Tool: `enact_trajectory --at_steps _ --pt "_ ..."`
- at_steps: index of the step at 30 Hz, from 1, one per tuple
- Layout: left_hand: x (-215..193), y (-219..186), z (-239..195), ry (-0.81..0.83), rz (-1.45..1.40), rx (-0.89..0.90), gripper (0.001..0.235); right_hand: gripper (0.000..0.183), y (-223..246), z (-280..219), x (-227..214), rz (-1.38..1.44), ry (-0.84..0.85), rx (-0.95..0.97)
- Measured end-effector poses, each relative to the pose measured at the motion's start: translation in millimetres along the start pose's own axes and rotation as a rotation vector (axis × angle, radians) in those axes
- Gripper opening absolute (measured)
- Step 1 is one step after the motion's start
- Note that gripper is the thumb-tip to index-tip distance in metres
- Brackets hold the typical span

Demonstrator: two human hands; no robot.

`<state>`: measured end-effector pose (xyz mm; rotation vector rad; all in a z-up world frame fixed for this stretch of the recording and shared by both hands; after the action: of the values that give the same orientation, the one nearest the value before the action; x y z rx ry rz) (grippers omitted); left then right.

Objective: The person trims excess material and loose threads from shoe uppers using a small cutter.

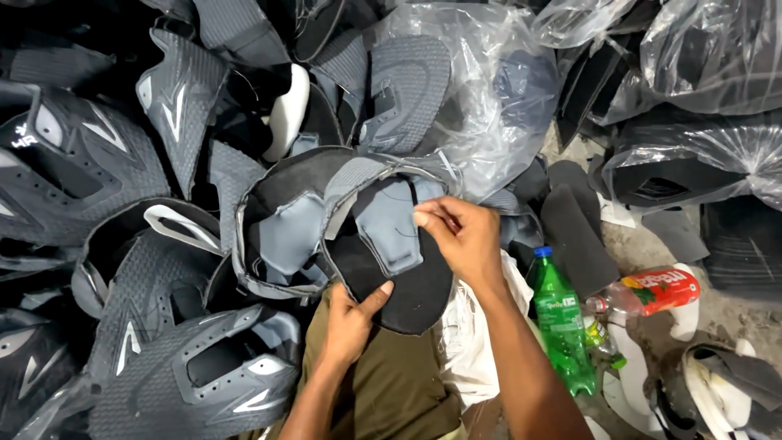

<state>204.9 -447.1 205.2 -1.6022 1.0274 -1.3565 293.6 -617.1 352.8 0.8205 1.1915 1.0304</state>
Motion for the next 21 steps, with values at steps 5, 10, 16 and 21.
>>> enact_trajectory --at_steps 5,10,16,21 --pt "11.9 -17.2 -1.8 0.068 -0.022 0.051 0.034 0.032 36.6 14.1 24.7 -0.237 0.083 -0.312" --pt "0.4 5.0 2.0 0.053 0.005 -0.012 0.029 0.026 -13.9 23.5 56.9 -0.262 0.227 -0.25" --pt "-3.0 8.1 0.0 -0.002 0.049 -0.077 0.028 0.021 -24.2 7.7 26.7 -0.184 0.236 -0.182" --pt "2.2 1.4 -0.2 0.012 -0.148 -0.055 0.035 0.013 -72.5 -15.4 -31.2 0.247 0.232 0.067"
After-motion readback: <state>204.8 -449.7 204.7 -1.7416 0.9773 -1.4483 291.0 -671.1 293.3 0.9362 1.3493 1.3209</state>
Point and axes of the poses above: each hand's wrist, its own z-axis towards the middle knuckle, its own x-axis out of the palm, y = z × x, the point moved 10 cm from there along z, towards the middle knuckle, and after that the axes turned 2 degrees about z, right-handed, at the moved point
